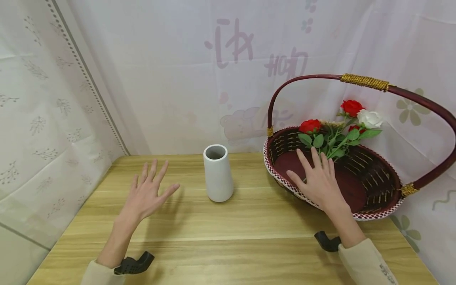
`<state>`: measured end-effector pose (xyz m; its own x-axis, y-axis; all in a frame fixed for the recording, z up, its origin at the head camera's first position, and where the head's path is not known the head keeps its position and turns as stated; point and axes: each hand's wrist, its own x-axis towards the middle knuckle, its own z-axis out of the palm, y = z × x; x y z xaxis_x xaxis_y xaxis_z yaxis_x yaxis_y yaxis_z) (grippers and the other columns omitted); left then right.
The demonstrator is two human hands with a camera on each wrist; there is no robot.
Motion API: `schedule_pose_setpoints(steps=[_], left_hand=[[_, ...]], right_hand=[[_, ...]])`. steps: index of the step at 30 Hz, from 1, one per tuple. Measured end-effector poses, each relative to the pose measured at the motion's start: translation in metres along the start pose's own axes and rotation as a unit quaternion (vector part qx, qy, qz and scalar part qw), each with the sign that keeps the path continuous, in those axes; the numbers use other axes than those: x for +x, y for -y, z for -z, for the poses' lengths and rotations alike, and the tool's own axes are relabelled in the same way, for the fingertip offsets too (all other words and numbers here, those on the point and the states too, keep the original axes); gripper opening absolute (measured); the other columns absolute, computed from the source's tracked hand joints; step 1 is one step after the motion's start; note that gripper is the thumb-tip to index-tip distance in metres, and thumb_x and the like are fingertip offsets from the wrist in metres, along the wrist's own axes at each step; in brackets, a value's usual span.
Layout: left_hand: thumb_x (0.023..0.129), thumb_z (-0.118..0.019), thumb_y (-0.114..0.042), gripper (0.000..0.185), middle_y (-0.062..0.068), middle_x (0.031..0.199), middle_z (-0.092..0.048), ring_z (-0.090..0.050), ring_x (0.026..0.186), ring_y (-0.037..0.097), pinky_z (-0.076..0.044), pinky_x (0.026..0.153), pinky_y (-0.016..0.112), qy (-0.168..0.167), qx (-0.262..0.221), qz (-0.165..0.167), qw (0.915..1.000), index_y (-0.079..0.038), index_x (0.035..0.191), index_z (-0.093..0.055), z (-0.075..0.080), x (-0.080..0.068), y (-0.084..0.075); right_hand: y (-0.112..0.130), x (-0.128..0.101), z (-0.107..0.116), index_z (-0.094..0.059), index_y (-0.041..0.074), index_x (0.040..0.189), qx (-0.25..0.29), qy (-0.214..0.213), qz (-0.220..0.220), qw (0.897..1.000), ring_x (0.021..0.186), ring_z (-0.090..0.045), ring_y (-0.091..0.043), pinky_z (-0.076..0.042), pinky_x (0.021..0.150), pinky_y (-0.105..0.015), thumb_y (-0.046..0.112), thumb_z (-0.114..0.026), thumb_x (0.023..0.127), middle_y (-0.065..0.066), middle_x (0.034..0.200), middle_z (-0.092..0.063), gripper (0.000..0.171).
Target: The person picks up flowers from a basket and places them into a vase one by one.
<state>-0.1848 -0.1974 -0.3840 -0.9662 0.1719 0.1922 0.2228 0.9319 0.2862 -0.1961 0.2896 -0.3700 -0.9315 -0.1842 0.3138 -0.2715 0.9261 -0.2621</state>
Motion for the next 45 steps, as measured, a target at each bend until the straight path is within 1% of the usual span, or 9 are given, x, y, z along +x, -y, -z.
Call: schedule_pose_setpoints(steps=[7, 12, 16, 21, 26, 30, 33, 39, 45], left_hand=[[0.098, -0.041, -0.069, 0.087, 0.018, 0.167, 0.001, 0.005, 0.152, 0.041, -0.003, 0.114, 0.07, -0.006, -0.03, -0.013, 0.9994, -0.021, 0.164, -0.01, -0.004, 0.005, -0.006], [0.099, -0.041, -0.069, 0.087, 0.017, 0.167, 0.004, 0.004, 0.152, 0.04, -0.005, 0.115, 0.068, -0.005, -0.051, -0.012, 0.9986, -0.022, 0.164, -0.007, -0.005, 0.007, -0.009], [0.099, -0.042, -0.068, 0.088, 0.021, 0.166, 0.003, -0.004, 0.151, 0.044, -0.009, 0.116, 0.067, -0.011, -0.06, -0.015, 0.998, -0.019, 0.164, -0.008, -0.007, 0.008, -0.01], [0.099, -0.043, -0.067, 0.088, 0.023, 0.166, -0.001, -0.015, 0.148, 0.048, -0.018, 0.113, 0.068, -0.015, -0.075, -0.02, 0.9969, -0.021, 0.164, -0.006, -0.01, 0.008, -0.013], [0.099, -0.045, -0.066, 0.088, 0.023, 0.165, -0.007, -0.028, 0.142, 0.053, -0.026, 0.109, 0.07, -0.02, -0.093, -0.025, 0.9952, -0.022, 0.164, -0.005, -0.011, 0.01, -0.016], [0.099, -0.046, -0.066, 0.088, 0.023, 0.165, -0.01, -0.03, 0.141, 0.053, -0.027, 0.108, 0.07, -0.023, -0.107, -0.03, 0.9935, -0.023, 0.164, -0.006, -0.014, 0.011, -0.017], [0.099, -0.046, -0.065, 0.088, 0.022, 0.165, -0.013, -0.031, 0.141, 0.052, -0.027, 0.108, 0.07, -0.027, -0.116, -0.034, 0.9923, -0.022, 0.164, -0.007, -0.016, 0.012, -0.018], [0.099, -0.049, -0.063, 0.087, 0.02, 0.164, -0.02, -0.035, 0.14, 0.048, -0.031, 0.108, 0.068, -0.037, -0.135, -0.04, 0.9894, -0.02, 0.164, -0.009, -0.017, 0.013, -0.019], [0.098, -0.049, -0.064, 0.088, 0.019, 0.164, -0.022, -0.033, 0.143, 0.045, -0.032, 0.108, 0.066, -0.036, -0.151, -0.042, 0.9869, -0.021, 0.164, -0.009, -0.019, 0.015, -0.022]], right_hand=[[-0.005, 0.001, 0.008, -0.018, 0.012, 0.163, 0.019, 0.015, -0.012, 1.0, 0.144, -0.008, -0.059, 0.004, 0.114, -0.068, 0.054, -0.051, 0.102, -0.034, 0.161, -0.009, 0.081], [-0.008, 0.006, 0.012, -0.018, 0.01, 0.162, 0.018, 0.013, -0.006, 1.0, 0.143, -0.01, -0.059, 0.002, 0.115, -0.068, 0.054, -0.051, 0.102, -0.036, 0.16, -0.011, 0.082], [-0.01, 0.008, 0.014, -0.017, 0.009, 0.162, 0.016, 0.013, -0.003, 1.0, 0.142, -0.012, -0.06, -0.002, 0.115, -0.069, 0.054, -0.05, 0.103, -0.037, 0.159, -0.012, 0.082], [-0.012, 0.011, 0.019, -0.016, 0.009, 0.162, 0.019, 0.013, -0.008, 1.0, 0.141, -0.013, -0.061, -0.003, 0.114, -0.069, 0.053, -0.049, 0.103, -0.037, 0.159, -0.011, 0.081], [-0.013, 0.02, 0.027, -0.015, 0.008, 0.162, 0.021, 0.013, -0.007, 1.0, 0.142, -0.013, -0.06, -0.004, 0.113, -0.071, 0.053, -0.046, 0.104, -0.038, 0.159, -0.011, 0.08], [-0.015, 0.027, 0.032, -0.015, 0.006, 0.162, 0.024, 0.008, -0.002, 1.0, 0.14, -0.016, -0.062, -0.008, 0.111, -0.073, 0.051, -0.044, 0.106, -0.039, 0.158, -0.013, 0.078], [-0.017, 0.03, 0.035, -0.015, 0.006, 0.162, 0.028, 0.011, -0.009, 1.0, 0.138, -0.017, -0.064, -0.011, 0.108, -0.076, 0.051, -0.044, 0.106, -0.039, 0.157, -0.014, 0.077], [-0.025, 0.034, 0.038, -0.011, 0.003, 0.161, 0.05, 0.032, -0.032, 0.998, 0.137, -0.017, -0.065, -0.016, 0.104, -0.077, 0.049, -0.043, 0.107, -0.04, 0.157, -0.012, 0.079], [-0.037, 0.038, 0.041, -0.005, 0.0, 0.161, 0.08, 0.047, -0.049, 0.994, 0.139, -0.014, -0.063, -0.017, 0.103, -0.078, 0.047, -0.041, 0.108, -0.042, 0.156, -0.01, 0.079]])
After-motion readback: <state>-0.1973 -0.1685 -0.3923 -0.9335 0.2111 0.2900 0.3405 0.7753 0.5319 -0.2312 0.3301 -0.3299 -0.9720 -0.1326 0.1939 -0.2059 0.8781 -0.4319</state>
